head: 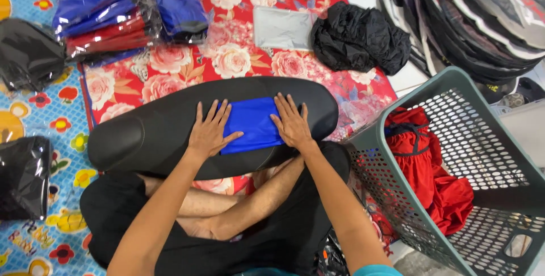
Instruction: The person puts a blue fabric seat cover into a clear plastic bag and then inspects a red fabric seat cover, using their hands to align the edges and check the zipper.
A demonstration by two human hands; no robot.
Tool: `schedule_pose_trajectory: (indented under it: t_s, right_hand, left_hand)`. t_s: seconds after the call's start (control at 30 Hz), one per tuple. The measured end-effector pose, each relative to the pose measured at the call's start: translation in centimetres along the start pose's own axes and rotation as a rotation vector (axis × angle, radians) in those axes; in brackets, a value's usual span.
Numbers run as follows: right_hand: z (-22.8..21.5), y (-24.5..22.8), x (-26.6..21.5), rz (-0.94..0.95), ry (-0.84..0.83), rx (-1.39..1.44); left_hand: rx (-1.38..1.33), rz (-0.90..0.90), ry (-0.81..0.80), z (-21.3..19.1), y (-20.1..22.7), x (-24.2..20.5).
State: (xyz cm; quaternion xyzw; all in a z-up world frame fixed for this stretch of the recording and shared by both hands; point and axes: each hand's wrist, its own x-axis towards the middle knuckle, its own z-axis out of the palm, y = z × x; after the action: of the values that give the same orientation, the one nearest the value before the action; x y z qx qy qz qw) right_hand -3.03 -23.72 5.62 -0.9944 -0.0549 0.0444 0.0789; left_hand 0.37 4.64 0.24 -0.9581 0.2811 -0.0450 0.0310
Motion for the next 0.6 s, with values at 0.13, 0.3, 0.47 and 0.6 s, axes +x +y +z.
schedule_pose_trajectory:
  t_s: [0.13, 0.3, 0.47, 0.6]
  right_hand:
    - [0.1, 0.2, 0.0, -0.013, 0.018, -0.001]
    - [0.2, 0.5, 0.4, -0.018, 0.047, 0.011]
    - [0.5, 0.6, 0.0, -0.029, 0.033, 0.124]
    - [0.6, 1.0, 0.2, -0.047, 0.075, 0.171]
  left_hand:
    - [-0.221, -0.07, 0.264, -4.7, 4.4, -2.0]
    - [-1.059, -0.488, 0.098, 0.3, 15.8, -3.6]
    - [-2.322, -1.143, 0.013, -3.3, 20.7, -1.4]
    - [-2.37, -1.151, 0.041, -8.3, 21.4, 0.8]
